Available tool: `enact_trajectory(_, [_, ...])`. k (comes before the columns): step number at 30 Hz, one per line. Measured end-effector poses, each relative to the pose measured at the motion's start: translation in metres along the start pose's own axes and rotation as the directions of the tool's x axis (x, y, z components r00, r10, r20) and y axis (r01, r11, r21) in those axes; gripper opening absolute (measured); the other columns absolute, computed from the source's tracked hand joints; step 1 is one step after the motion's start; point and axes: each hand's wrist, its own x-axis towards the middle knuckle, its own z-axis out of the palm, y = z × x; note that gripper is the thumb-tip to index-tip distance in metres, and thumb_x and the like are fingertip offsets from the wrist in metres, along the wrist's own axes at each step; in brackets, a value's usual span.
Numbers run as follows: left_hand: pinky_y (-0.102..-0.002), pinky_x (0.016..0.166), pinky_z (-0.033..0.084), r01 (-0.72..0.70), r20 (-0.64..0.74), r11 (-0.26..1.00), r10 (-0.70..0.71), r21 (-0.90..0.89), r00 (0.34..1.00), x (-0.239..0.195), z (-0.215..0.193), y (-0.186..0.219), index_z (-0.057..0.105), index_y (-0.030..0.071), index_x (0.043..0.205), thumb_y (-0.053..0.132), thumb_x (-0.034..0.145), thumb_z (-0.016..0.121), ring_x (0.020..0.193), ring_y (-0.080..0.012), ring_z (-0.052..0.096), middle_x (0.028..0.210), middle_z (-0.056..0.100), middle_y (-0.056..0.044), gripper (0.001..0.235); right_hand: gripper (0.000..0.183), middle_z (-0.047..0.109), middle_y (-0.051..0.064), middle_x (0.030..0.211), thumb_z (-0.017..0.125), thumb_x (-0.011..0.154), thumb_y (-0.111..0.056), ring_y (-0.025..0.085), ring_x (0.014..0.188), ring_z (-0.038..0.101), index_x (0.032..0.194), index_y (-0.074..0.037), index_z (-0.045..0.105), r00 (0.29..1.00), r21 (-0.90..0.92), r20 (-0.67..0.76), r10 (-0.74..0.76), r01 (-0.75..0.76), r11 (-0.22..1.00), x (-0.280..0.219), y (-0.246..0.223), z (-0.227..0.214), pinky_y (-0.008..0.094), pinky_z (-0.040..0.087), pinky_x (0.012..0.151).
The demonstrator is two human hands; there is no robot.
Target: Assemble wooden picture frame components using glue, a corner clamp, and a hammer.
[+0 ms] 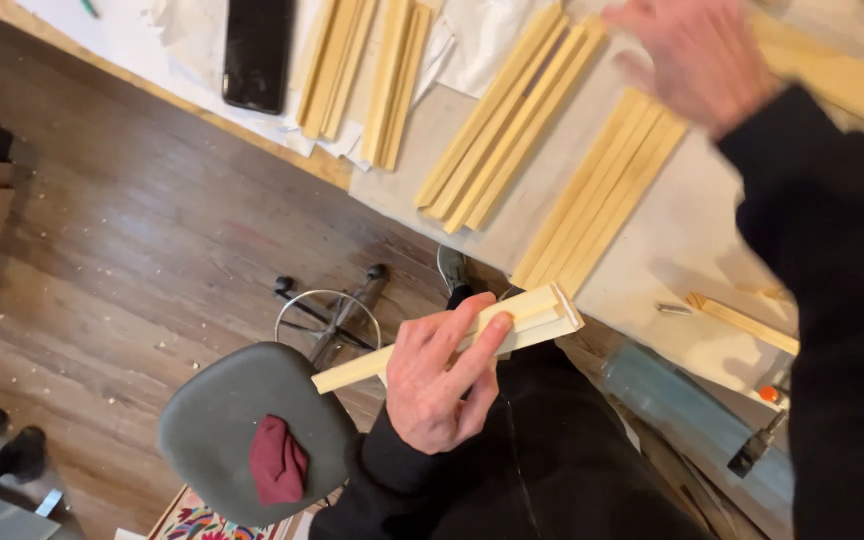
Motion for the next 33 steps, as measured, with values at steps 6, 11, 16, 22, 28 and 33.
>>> enact_trajectory(6, [-0.040, 0.092, 0.050, -0.026, 0.188, 0.982, 0.061, -0.185, 0.980, 0.015, 0.003, 0.002, 0.061, 0.004, 0.139, 0.000, 0.078, 0.069, 0.107, -0.0312, 0.066, 0.139, 0.064, -0.016, 0.061, 0.023, 0.070, 0.006, 0.092, 0.070, 0.089, -0.002, 0.014, 0.075, 0.063, 0.110, -0.008, 0.078, 0.952, 0.721, -0.030, 0.305, -0.190, 0.666, -0.164, -0.103, -0.088, 0.026, 0.054, 0.066])
enact_trajectory(11, [-0.039, 0.089, 0.049, -0.139, 0.270, 0.973, 0.186, -0.185, 0.945, 0.025, 0.022, 0.030, 0.061, 0.005, 0.140, 0.001, 0.079, 0.069, 0.105, -0.0301, 0.066, 0.139, 0.064, -0.015, 0.062, 0.042, 0.065, 0.009, 0.096, 0.084, 0.077, -0.022, 0.018, 0.084, 0.064, 0.114, -0.007, 0.073, 0.933, 0.687, -0.126, 0.338, -0.164, 0.708, -0.189, -0.136, -0.135, 0.031, 0.053, 0.072])
enact_trajectory(16, [-0.039, 0.090, 0.050, -0.153, 0.331, 0.971, 0.207, -0.182, 0.921, 0.018, 0.046, 0.067, 0.060, 0.005, 0.139, 0.003, 0.077, 0.068, 0.106, -0.0300, 0.066, 0.139, 0.064, -0.015, 0.062, 0.056, 0.059, 0.004, 0.099, 0.090, 0.075, -0.038, 0.019, 0.088, 0.062, 0.120, -0.009, 0.072, 0.950, 0.657, -0.159, 0.268, -0.101, 0.748, -0.233, -0.126, -0.146, 0.034, 0.053, 0.077])
enact_trajectory(22, [-0.039, 0.089, 0.050, -0.168, 0.373, 0.972, 0.220, -0.165, 0.901, 0.002, 0.075, 0.106, 0.061, 0.006, 0.140, 0.002, 0.078, 0.067, 0.105, -0.0292, 0.066, 0.139, 0.064, -0.013, 0.063, 0.050, 0.056, 0.004, 0.096, 0.080, 0.081, -0.034, 0.017, 0.083, 0.057, 0.122, -0.008, 0.073, 0.961, 0.735, -0.122, 0.247, -0.080, 0.674, -0.285, -0.119, -0.151, 0.032, 0.051, 0.074])
enact_trajectory(28, [-0.040, 0.092, 0.050, -0.204, 0.381, 0.965, 0.252, -0.163, 0.890, -0.012, 0.098, 0.136, 0.060, 0.006, 0.140, 0.004, 0.078, 0.068, 0.108, -0.0301, 0.066, 0.141, 0.063, -0.014, 0.063, 0.030, 0.057, 0.002, 0.092, 0.069, 0.094, -0.017, 0.015, 0.083, 0.057, 0.123, -0.008, 0.073, 0.954, 0.763, -0.156, 0.254, -0.047, 0.644, -0.326, -0.121, -0.150, 0.032, 0.051, 0.074])
enact_trajectory(33, [-0.038, 0.090, 0.051, -0.187, 0.371, 0.971, 0.231, -0.151, 0.900, -0.024, 0.114, 0.156, 0.062, 0.005, 0.139, 0.001, 0.079, 0.067, 0.105, -0.0284, 0.066, 0.140, 0.064, -0.014, 0.060, 0.026, 0.060, -0.002, 0.092, 0.067, 0.096, -0.017, 0.011, 0.079, 0.057, 0.119, -0.007, 0.075, 0.926, 0.799, -0.313, 0.212, 0.136, 0.585, -0.370, -0.129, -0.140, 0.031, 0.050, 0.068])
